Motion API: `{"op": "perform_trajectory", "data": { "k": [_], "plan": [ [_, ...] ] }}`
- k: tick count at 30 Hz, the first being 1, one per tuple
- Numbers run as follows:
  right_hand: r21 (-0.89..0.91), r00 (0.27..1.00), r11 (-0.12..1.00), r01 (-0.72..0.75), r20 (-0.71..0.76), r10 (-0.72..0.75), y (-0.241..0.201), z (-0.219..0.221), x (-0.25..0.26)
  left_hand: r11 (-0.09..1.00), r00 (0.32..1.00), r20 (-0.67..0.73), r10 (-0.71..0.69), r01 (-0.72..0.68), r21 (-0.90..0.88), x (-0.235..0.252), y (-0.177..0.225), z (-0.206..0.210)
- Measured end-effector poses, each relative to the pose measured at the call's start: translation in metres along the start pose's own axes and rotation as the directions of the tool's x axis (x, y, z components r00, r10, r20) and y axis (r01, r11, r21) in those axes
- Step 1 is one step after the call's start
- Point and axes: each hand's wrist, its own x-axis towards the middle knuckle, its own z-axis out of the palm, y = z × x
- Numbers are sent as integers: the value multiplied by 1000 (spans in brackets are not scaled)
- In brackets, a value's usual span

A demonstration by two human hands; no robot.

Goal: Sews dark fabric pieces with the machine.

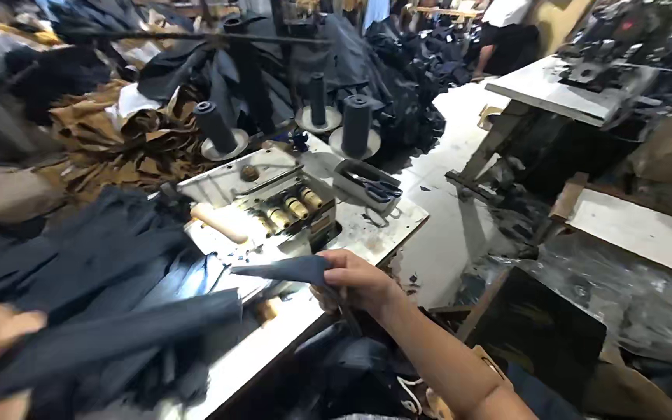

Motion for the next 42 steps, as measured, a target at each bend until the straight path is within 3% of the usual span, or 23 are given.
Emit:
{"op": "perform_trajectory", "data": {
  "k": [1,2,3,5,6,8,11,15,20,22,28,33,42],
  "plan": [
    [-2,993,994,-107,-54,106,16,-8,3,981,999,-41,33,-25,193,-1,-22,-10],
    [15,975,981,-192,-107,192,31,-13,4,880,989,-143,32,40,473,-4,-29,-6],
    [61,951,965,-253,-166,260,43,-16,6,671,969,-243,41,153,725,-4,-28,5],
    [195,910,931,-308,-226,349,59,-23,8,412,942,-334,-8,307,858,0,-17,31],
    [260,902,917,-304,-231,364,66,-26,10,310,955,-295,30,272,911,-1,-16,42],
    [343,902,899,-274,-233,364,73,-28,15,188,986,-63,152,33,982,-11,-27,69],
    [442,888,876,-194,-301,348,75,-23,21,320,959,227,170,-272,908,-29,-66,119],
    [538,909,842,-30,-336,247,74,-28,20,430,933,316,173,-360,828,-36,-100,117],
    [505,948,860,69,-303,101,69,-35,25,501,876,434,209,-477,721,-25,-100,96],
    [527,949,841,121,-310,57,71,-39,30,494,888,421,184,-454,742,-20,-95,99],
    [583,921,773,249,-391,-2,73,-45,31,339,950,313,-8,-292,894,-21,-69,134],
    [579,923,776,250,-384,-10,71,-47,32,426,956,290,-38,-247,870,-15,-72,134],
    [585,937,778,230,-349,-15,72,-47,32,474,936,329,-130,-233,849,16,-70,118]
  ]
}}
